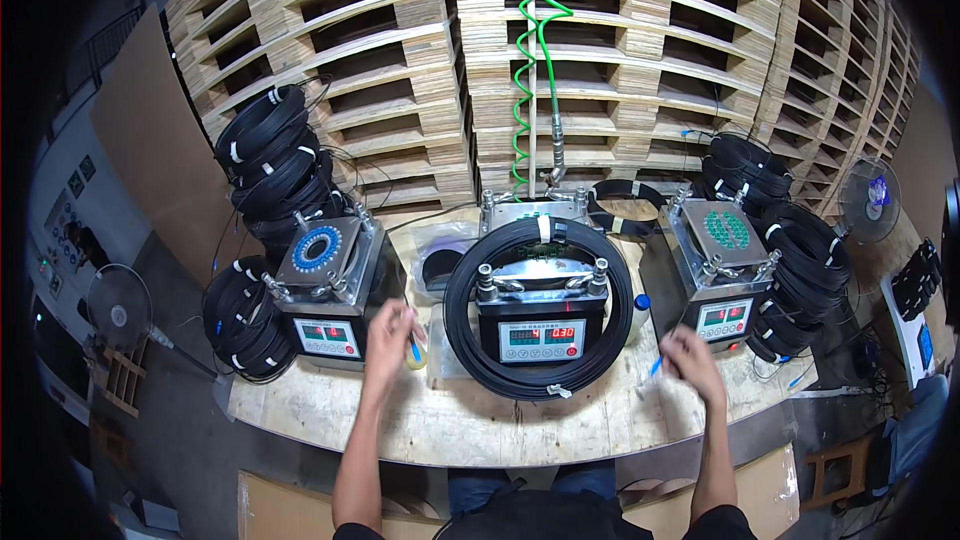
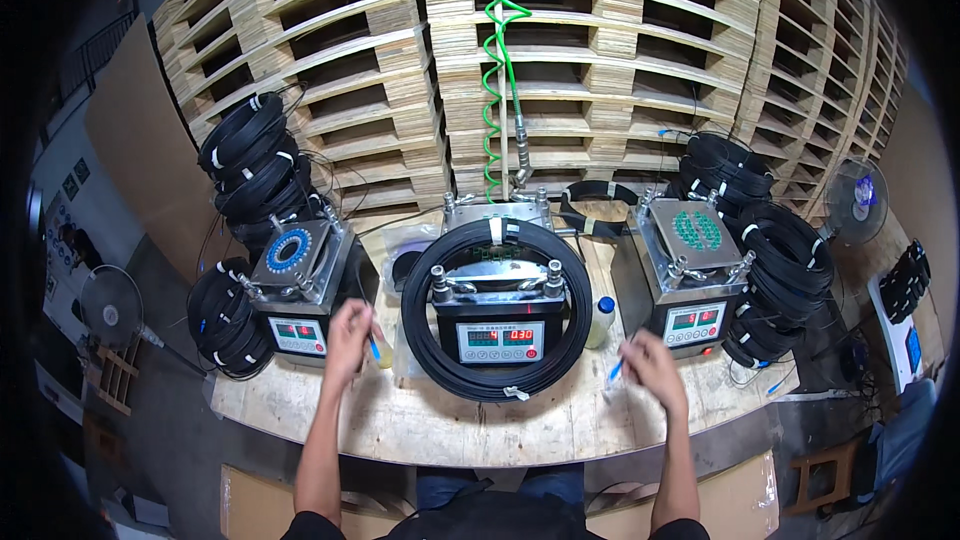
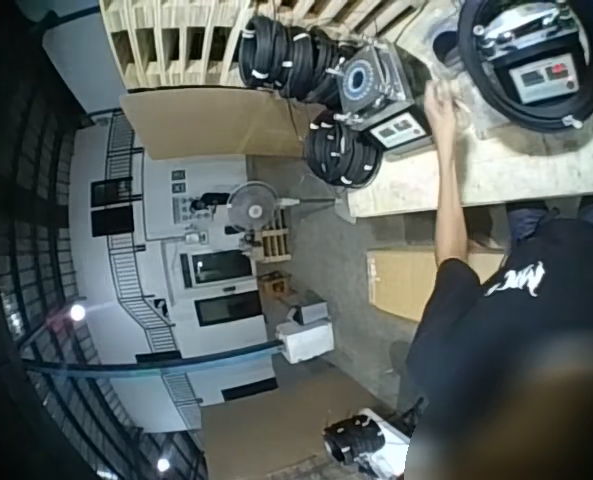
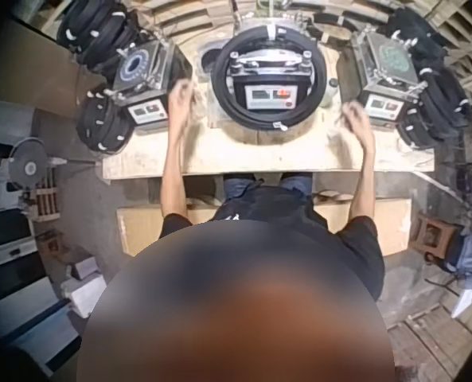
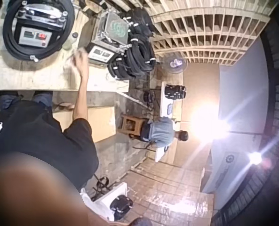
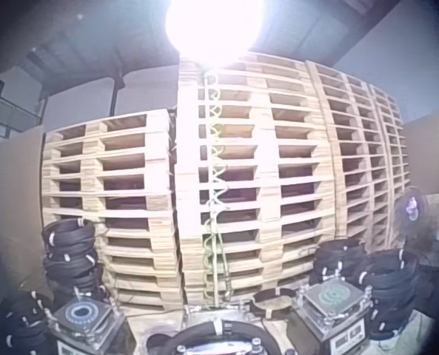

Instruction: Operating a winding machine to coil thick black cable and securing the finished coils.

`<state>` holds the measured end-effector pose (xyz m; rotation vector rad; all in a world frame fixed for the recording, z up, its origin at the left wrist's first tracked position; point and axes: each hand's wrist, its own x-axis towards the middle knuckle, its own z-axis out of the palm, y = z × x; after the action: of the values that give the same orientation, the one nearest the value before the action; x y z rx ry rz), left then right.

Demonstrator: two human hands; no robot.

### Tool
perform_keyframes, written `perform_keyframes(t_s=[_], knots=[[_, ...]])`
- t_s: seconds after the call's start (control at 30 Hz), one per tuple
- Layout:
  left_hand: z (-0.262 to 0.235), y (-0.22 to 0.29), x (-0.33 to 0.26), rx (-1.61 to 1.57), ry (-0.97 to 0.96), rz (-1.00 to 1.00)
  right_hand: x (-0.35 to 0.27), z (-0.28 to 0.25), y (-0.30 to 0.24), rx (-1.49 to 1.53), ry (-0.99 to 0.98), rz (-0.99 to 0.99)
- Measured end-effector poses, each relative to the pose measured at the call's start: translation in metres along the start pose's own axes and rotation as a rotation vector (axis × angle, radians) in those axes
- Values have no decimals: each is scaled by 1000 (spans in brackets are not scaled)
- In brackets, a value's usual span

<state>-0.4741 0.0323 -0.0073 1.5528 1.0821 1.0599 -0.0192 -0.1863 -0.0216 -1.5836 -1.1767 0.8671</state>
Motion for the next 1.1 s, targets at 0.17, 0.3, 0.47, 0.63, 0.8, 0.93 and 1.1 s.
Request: perform_keyframes(t_s=[0.17, 0.3, 0.47, 0.63, 0.8, 0.93, 1.1], knots=[[11, 36, 125, -10, -27, 222, 120, -31, -63, 69, 186, -186], [44, 28, 210, -24, -163, 369, 215, -30, -93, 224, 135, -349], [106, 38, 253, -309, -357, 299, 275, -11, -113, 255, -21, -290], [122, 56, 264, -265, -442, 341, 297, -6, -150, 298, -85, -406], [125, 76, 269, -211, -541, 366, 314, 38, -195, 38, -222, -430], [125, 86, 265, -199, -625, 345, 319, 65, -174, -128, -419, -411], [119, 76, 262, -76, -593, 342, 311, 79, -154, -217, -503, -368]])
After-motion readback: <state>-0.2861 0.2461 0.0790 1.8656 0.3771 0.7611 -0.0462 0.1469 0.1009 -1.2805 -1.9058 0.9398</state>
